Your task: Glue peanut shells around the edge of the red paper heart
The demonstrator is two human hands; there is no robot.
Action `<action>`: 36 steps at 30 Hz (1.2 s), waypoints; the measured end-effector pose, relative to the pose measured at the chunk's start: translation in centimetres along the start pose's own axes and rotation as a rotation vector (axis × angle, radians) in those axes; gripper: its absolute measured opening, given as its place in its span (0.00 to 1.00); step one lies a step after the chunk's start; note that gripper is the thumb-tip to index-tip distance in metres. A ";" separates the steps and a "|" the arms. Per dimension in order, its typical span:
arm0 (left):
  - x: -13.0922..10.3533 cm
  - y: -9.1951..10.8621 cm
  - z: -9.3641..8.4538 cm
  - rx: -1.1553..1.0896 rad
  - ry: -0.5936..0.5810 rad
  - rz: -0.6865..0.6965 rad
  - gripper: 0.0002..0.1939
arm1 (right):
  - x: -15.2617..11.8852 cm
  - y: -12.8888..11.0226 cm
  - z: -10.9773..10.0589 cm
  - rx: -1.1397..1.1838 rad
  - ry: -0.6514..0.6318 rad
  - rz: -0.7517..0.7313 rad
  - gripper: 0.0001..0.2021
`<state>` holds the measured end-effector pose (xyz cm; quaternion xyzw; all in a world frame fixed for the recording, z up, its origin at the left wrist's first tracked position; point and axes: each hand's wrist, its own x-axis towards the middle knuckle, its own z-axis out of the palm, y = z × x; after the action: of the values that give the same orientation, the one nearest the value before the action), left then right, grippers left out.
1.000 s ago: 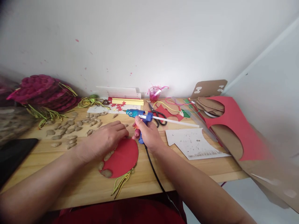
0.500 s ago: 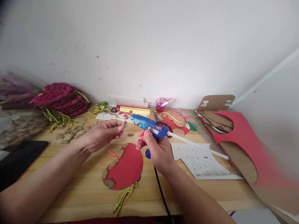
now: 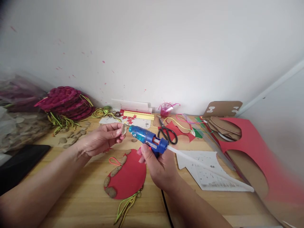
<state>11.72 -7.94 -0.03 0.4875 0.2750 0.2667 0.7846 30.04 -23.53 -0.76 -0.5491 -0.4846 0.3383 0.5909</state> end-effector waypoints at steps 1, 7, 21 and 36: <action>0.0 0.0 0.0 -0.002 -0.007 0.000 0.19 | 0.0 0.0 0.0 -0.014 0.003 -0.007 0.15; 0.0 -0.1 -0.1 -0.011 -0.018 0.011 0.18 | -0.1 -0.1 0.1 -0.074 0.017 -0.010 0.16; 0.0 -0.4 -0.2 -0.032 -0.022 0.014 0.18 | -0.1 0.0 0.0 -0.112 -0.004 -0.053 0.17; 0.1 -0.4 -0.3 -0.046 -0.025 0.017 0.18 | 0.1 -0.1 0.1 -0.130 0.020 -0.052 0.18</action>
<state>11.65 -7.83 -0.48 0.4749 0.2550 0.2734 0.7966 29.94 -23.42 -0.62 -0.5767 -0.5139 0.2854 0.5674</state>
